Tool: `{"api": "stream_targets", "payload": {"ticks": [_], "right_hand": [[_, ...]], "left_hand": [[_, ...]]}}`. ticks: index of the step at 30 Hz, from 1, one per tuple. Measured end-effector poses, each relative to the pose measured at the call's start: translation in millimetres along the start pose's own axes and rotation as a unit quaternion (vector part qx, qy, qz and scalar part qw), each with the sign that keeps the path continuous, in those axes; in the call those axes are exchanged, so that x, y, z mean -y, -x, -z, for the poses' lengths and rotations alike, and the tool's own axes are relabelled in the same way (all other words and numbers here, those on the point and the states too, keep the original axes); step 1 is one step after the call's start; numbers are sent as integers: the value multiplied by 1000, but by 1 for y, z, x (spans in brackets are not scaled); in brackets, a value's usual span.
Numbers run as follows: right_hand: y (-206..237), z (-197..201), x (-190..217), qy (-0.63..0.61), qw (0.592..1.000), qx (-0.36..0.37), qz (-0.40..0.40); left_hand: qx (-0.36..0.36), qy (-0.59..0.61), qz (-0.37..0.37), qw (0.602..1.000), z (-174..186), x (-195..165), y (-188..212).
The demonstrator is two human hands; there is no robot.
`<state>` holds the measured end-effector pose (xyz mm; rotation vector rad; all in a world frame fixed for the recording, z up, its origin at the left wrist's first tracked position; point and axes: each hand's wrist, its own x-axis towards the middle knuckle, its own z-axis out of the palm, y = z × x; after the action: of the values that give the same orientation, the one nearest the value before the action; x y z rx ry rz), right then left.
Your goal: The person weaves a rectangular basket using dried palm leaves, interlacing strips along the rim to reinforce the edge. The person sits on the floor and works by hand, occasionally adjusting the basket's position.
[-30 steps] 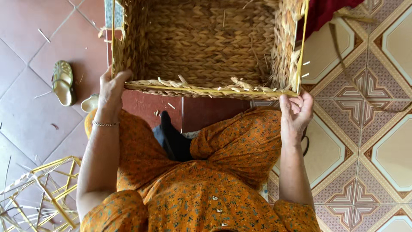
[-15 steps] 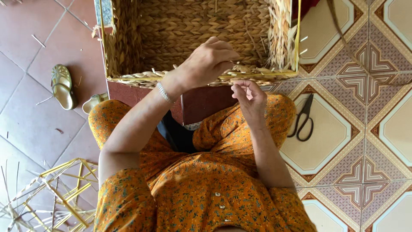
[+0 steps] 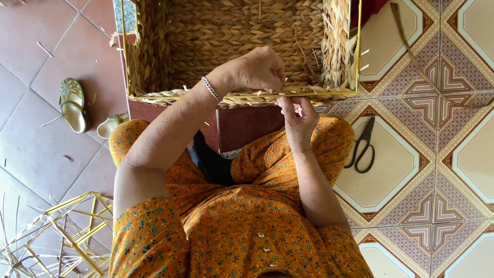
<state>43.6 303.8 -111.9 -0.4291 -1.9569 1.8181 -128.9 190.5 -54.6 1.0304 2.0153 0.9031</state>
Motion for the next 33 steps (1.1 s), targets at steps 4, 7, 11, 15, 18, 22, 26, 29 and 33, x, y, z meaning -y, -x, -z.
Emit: {"api": "stream_targets", "payload": {"ticks": [4, 7, 11, 15, 18, 22, 26, 29, 33], "right_hand": [[0, -1, 4, 40, 999, -6, 34], [0, -2, 7, 62, 998, -9, 13], [-3, -4, 8, 44, 998, -10, 48], [-3, -6, 6, 57, 997, -16, 43], [2, -5, 5, 29, 999, -15, -4], [11, -4, 4, 15, 997, -43, 64], [14, -6, 7, 115, 971, -30, 206], [19, -8, 9, 142, 971, -14, 189], [25, -10, 7, 123, 976, -4, 182]], "left_hand": [[41, 30, 60, 997, 6, -5, -1], [44, 17, 52, 998, 8, -4, -1], [29, -35, 27, 999, 6, -1, -2], [43, -54, 96, 993, 1, 0, -4], [18, -97, 62, 993, -4, -2, -10], [6, -19, 81, 997, -5, 0, -8], [-26, 40, 36, 998, -4, 1, -3], [-40, 60, 26, 997, -2, -1, 0], [-39, 86, 16, 995, 1, -3, 5]]}}
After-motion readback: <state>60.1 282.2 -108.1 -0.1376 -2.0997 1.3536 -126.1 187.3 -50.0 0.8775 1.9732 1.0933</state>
